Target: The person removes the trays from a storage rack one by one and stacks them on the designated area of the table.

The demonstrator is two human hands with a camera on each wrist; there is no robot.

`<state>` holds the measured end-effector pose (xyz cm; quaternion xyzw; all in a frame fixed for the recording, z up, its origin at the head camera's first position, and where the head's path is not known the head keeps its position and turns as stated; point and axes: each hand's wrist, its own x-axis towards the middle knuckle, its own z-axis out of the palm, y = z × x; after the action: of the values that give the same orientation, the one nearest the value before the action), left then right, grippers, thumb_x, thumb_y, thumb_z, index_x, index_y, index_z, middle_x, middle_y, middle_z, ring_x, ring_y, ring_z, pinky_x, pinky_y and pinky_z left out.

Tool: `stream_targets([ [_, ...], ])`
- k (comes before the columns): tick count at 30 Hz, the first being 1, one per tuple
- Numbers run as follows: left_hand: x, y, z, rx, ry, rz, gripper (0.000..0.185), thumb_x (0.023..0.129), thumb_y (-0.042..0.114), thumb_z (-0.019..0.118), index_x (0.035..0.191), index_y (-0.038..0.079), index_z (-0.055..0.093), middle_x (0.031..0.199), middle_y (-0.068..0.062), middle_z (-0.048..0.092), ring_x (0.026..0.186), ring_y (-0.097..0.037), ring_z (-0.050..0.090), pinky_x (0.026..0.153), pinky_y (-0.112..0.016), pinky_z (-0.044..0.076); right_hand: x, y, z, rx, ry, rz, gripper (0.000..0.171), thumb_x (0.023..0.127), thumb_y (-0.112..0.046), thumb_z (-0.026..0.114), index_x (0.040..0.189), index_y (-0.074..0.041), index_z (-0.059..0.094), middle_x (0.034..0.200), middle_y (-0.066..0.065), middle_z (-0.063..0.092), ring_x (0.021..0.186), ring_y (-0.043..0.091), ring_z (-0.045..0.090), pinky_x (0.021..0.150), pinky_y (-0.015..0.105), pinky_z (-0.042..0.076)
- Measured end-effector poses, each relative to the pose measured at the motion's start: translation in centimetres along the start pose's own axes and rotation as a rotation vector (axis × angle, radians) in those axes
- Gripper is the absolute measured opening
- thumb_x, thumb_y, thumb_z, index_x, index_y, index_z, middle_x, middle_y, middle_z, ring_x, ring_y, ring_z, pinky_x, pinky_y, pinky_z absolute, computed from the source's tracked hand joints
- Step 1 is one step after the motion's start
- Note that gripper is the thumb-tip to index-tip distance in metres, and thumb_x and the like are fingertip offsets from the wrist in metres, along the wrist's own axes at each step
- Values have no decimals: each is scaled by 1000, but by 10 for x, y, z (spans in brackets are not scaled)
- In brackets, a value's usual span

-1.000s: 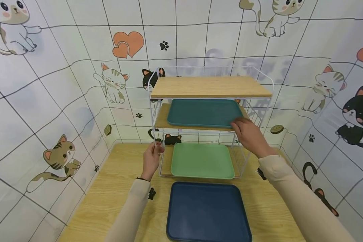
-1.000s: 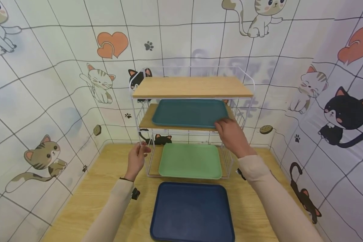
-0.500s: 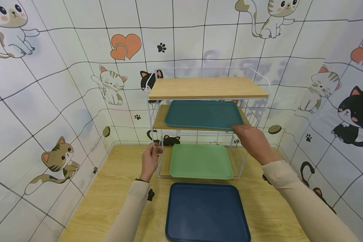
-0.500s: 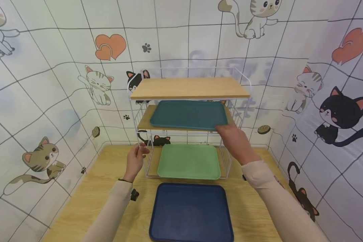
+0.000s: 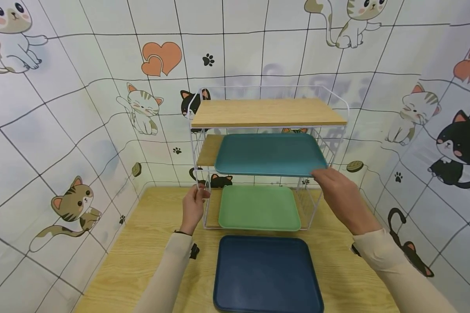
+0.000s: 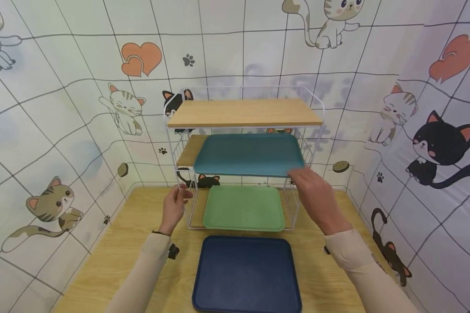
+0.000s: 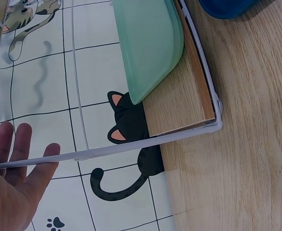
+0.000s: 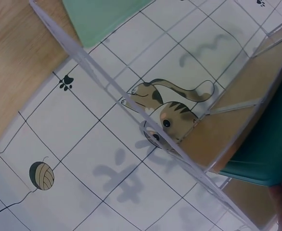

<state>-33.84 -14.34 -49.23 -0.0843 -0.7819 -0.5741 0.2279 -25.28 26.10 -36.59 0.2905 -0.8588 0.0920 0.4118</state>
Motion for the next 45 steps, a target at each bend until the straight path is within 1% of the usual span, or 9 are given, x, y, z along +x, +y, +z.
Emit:
stream_targets([
  [5, 0, -1, 0, 18, 3, -4, 26, 111, 14, 44, 117, 0, 65, 96, -20, 74, 94, -37, 72, 84, -53, 59, -19, -14, -17, 13, 39, -22, 41, 81, 18, 74, 118, 0, 70, 112, 16, 73, 105, 34, 69, 88, 51, 58],
  [8, 0, -1, 0, 21, 5, -9, 27, 111, 14, 44, 117, -2, 65, 96, -20, 74, 94, -37, 72, 84, -52, 59, -34, -25, -25, -4, 68, -16, 19, 101, 1, 61, 117, 1, 71, 111, 17, 73, 104, 35, 69, 98, 48, 54],
  [12, 0, 0, 0, 12, 1, -10, 27, 111, 14, 43, 117, -2, 64, 97, -20, 74, 95, -37, 72, 85, -53, 59, -56, -41, -36, -38, 140, 8, 45, 113, -25, 37, 115, 2, 73, 109, 19, 75, 103, 37, 70, 112, 34, 45],
  [15, 0, 2, 0, 16, -3, -4, 27, 111, 14, 44, 117, -2, 65, 97, -20, 74, 95, -37, 72, 84, -53, 59, -71, -54, -44, -39, 205, 23, 47, 113, -28, 38, 112, 1, 75, 107, 20, 76, 100, 37, 71, 117, 24, 37],
  [19, 1, 2, 0, 23, -5, 18, 26, 111, 13, 43, 116, -1, 65, 97, -21, 74, 94, -38, 72, 83, -54, 59, -92, -71, -52, 8, 266, 43, 47, 113, -28, 42, 108, 2, 77, 102, 21, 76, 122, 15, 66, 117, 22, 37],
  [22, 2, 3, -1, 20, -5, 23, 25, 111, 13, 43, 115, 0, 65, 97, -21, 74, 94, -39, 72, 83, -55, 59, -108, -83, -56, 45, 277, 59, 50, 112, -30, 42, 105, 5, 76, 100, 23, 76, 135, -3, 50, 117, 23, 38],
  [36, 0, 4, -2, 24, -12, 3, 26, 111, 13, 44, 116, 0, 65, 98, -21, 74, 96, -38, 72, 85, -53, 59, -185, -119, -20, 150, 228, 45, 49, 112, -31, 43, 106, 3, 77, 104, 14, 76, 136, -1, 51, 117, 24, 37],
  [41, -1, 2, -1, 21, -9, 4, 26, 111, 14, 43, 116, 0, 65, 98, -20, 74, 96, -37, 71, 84, -52, 59, -217, -117, -6, 193, 51, -38, 67, 105, -60, 42, 126, -2, 68, 135, -2, 64, 146, -1, 38, 122, 22, 25],
  [45, -1, 2, 0, 18, -9, -4, 26, 111, 14, 43, 116, 1, 65, 98, -20, 73, 96, -36, 71, 84, -52, 58, -240, -119, 9, 196, -24, -53, 66, 102, -62, 50, 124, -2, 67, 128, 1, 66, 148, -2, 32, 124, 19, 19],
])
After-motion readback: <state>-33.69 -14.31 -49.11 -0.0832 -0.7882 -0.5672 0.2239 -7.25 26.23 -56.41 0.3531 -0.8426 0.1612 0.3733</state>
